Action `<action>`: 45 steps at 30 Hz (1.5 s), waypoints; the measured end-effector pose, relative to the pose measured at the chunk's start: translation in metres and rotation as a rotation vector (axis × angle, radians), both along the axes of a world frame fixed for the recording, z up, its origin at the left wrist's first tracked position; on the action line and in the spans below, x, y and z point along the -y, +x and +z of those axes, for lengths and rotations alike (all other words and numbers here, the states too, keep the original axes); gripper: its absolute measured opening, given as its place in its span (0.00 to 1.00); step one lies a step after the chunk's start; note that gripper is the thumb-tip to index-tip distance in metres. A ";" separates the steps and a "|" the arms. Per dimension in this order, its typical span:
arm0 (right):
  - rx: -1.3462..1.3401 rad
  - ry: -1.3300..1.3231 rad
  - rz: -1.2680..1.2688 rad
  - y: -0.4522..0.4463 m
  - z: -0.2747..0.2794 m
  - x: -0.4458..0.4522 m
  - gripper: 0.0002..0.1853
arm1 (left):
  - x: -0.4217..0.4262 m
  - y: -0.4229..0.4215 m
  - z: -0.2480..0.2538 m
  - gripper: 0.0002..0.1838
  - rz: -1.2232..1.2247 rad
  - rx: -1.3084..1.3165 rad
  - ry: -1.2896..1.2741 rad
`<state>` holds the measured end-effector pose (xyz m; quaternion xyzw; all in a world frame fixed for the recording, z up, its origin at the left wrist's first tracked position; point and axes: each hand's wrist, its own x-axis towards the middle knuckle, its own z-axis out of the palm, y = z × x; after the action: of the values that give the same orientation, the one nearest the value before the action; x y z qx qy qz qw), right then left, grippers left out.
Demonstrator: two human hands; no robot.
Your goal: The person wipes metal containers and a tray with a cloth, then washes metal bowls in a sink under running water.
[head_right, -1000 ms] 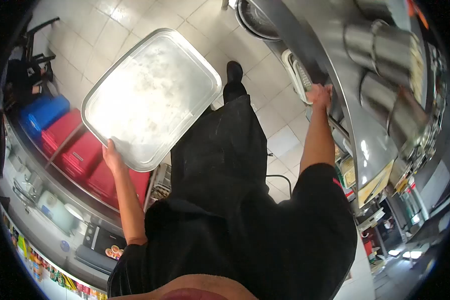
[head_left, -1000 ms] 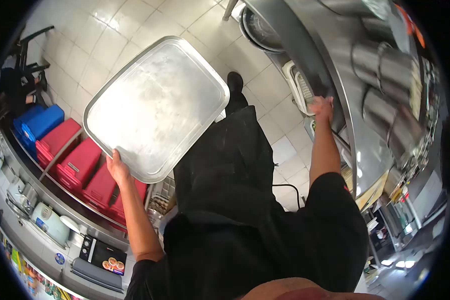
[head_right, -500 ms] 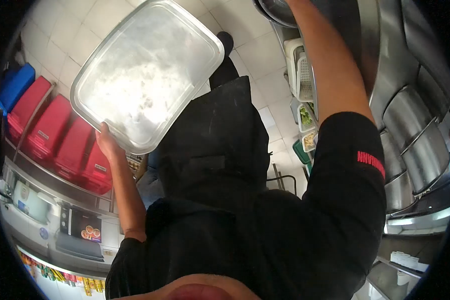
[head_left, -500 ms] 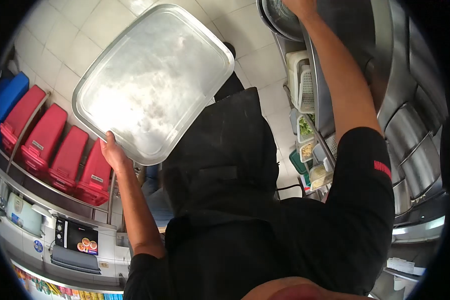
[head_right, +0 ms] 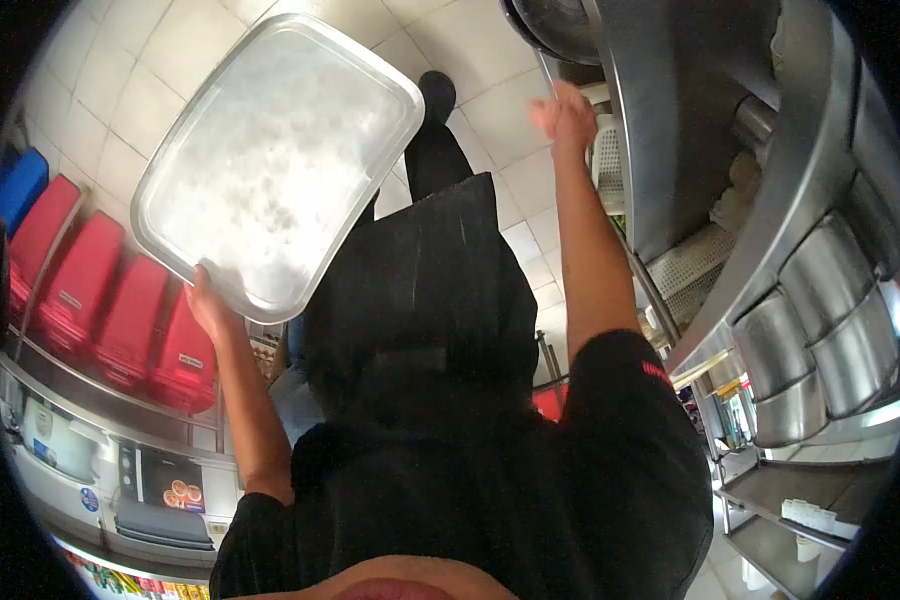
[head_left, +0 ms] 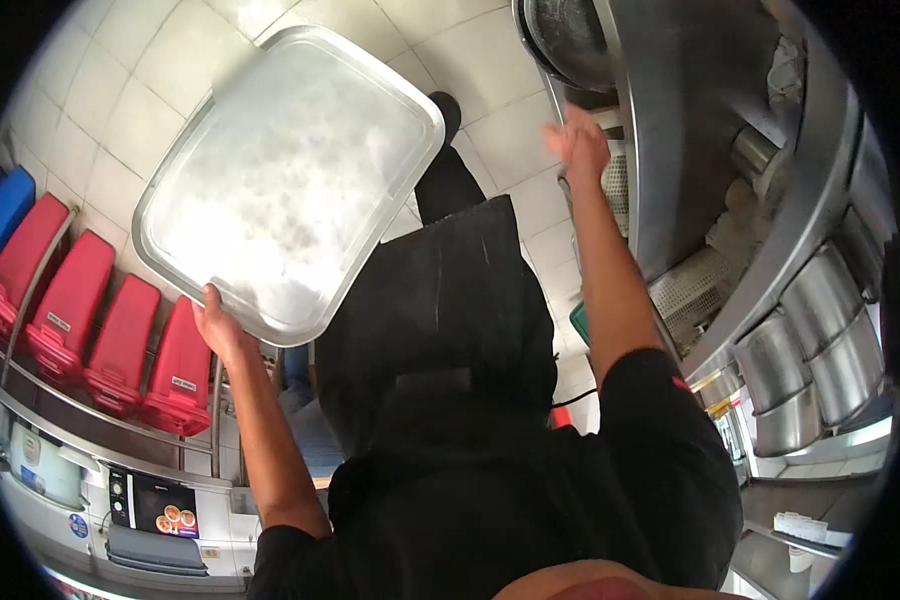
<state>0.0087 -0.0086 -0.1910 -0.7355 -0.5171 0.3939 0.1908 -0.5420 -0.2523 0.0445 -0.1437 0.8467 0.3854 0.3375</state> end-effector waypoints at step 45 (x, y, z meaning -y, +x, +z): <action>0.491 -0.305 0.039 0.112 0.193 0.142 0.30 | -0.173 0.129 0.053 0.12 -0.311 0.216 0.320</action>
<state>0.1209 -0.1501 0.0023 -0.8190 -0.4967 0.2808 -0.0607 -0.4125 -0.0791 0.0976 0.0035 0.7459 0.4405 0.4997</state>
